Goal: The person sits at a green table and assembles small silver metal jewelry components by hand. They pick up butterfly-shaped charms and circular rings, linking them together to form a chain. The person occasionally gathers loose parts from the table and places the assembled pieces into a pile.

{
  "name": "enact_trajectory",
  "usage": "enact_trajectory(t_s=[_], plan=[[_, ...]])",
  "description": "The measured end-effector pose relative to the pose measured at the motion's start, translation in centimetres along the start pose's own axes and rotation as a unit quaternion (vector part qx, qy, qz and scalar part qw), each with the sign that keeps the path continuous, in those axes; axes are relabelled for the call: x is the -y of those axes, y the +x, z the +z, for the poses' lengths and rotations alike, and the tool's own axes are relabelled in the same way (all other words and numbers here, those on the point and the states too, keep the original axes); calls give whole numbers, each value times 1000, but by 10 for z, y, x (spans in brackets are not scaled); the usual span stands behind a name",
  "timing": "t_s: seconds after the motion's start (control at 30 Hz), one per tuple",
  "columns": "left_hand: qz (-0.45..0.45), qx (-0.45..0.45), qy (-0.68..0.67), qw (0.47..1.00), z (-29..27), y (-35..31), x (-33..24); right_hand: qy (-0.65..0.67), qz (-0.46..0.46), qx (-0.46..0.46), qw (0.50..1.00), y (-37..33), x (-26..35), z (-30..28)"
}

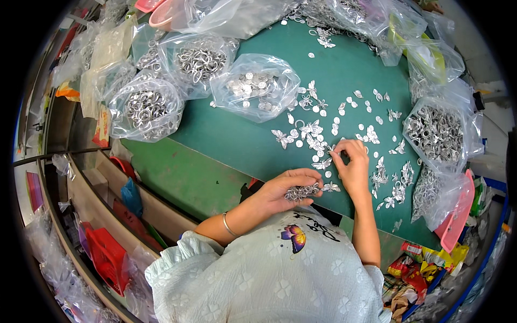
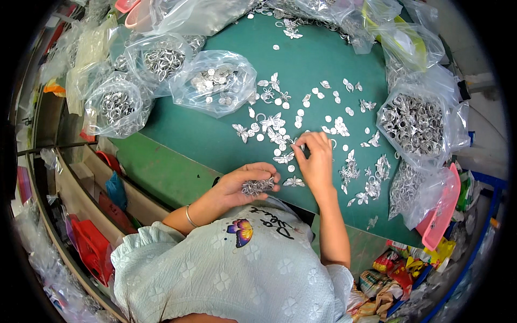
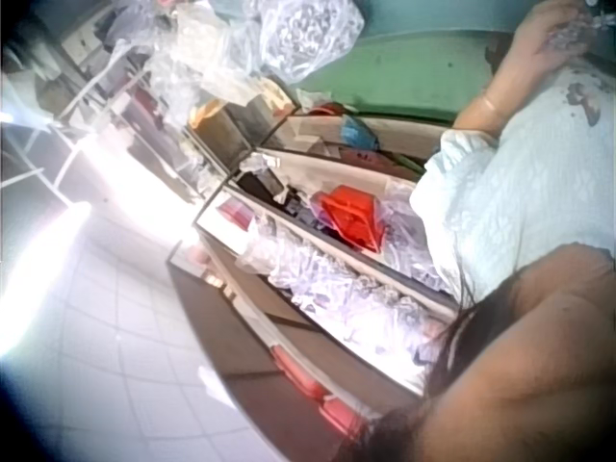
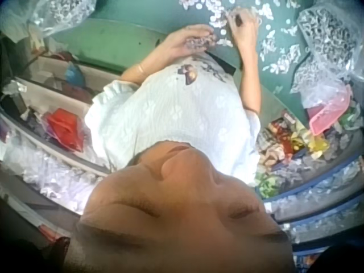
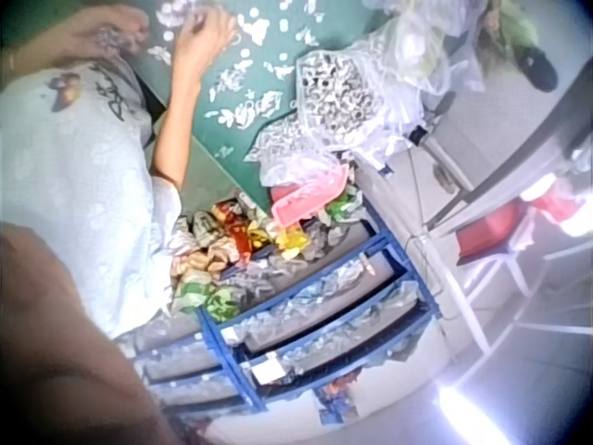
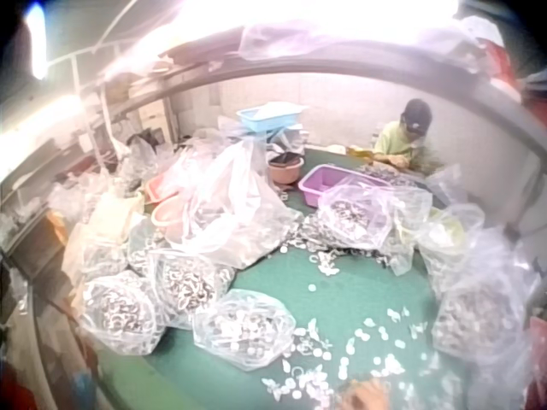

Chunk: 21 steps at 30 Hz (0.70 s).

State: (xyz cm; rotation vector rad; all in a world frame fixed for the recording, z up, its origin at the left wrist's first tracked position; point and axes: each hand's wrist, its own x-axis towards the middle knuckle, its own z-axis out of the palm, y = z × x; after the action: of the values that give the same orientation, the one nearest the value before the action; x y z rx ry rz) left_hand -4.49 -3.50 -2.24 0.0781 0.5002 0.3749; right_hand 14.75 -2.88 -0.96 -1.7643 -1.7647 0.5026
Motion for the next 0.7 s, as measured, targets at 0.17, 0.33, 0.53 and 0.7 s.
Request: enact_trajectory(t_s=[0.17,0.33,0.53,0.7], plan=[[-21,-49,-75,996,19,-4,-11,355,148,54,922,-11,17,-9],[1,-58,-17,998,16,-3,-8,275,-17,84,958,-6,25,-6],[2,23,15,1000,-5,1,-1,-28,-70,-6,997,10,15,10],[13,32,3,999,-4,-4,0,10,-51,-17,999,7,3,8]])
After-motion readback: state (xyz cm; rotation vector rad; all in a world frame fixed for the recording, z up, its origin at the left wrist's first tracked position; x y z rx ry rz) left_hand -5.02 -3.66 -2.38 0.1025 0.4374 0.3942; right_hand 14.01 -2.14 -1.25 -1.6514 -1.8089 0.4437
